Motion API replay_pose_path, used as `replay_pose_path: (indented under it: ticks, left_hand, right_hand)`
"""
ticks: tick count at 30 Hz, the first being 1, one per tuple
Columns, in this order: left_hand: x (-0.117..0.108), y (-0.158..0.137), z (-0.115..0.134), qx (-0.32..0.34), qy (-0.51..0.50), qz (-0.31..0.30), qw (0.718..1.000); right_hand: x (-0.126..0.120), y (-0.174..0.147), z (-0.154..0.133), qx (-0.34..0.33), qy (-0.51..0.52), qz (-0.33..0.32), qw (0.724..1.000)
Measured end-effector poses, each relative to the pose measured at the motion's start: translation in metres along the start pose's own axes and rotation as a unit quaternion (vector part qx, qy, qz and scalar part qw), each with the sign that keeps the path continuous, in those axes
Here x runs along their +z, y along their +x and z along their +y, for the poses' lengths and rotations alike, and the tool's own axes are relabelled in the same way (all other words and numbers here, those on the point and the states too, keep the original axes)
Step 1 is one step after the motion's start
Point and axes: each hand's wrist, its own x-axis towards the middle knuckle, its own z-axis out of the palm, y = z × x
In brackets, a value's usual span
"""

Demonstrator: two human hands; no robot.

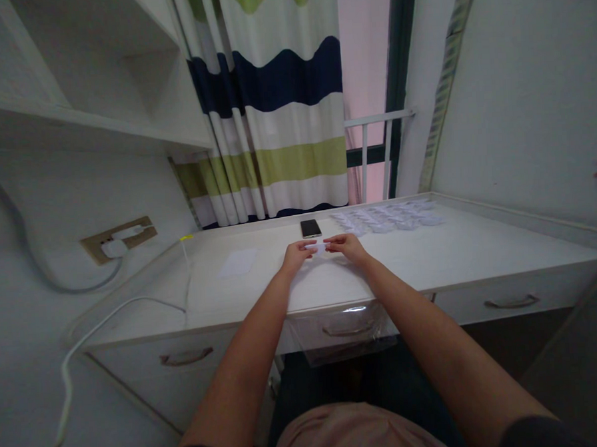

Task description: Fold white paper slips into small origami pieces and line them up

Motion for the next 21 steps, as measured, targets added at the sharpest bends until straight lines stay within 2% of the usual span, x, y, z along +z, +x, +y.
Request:
replay_pose_path:
  ticks: [11, 21]
  left_hand:
    - [-0.0013, 0.0025, -0.0022, 0.006, -0.002, 0.009, 1.0]
    - [-0.0005, 0.0049, -0.0052, -0.011, -0.018, 0.04, 0.999]
  right_hand:
    - [-0.0006, -0.0015, -0.0032, 0.013, 0.008, 0.036, 0.999]
    - [-0.003, 0.0002, -0.0011, -0.031, -0.046, 0.029, 0.998]
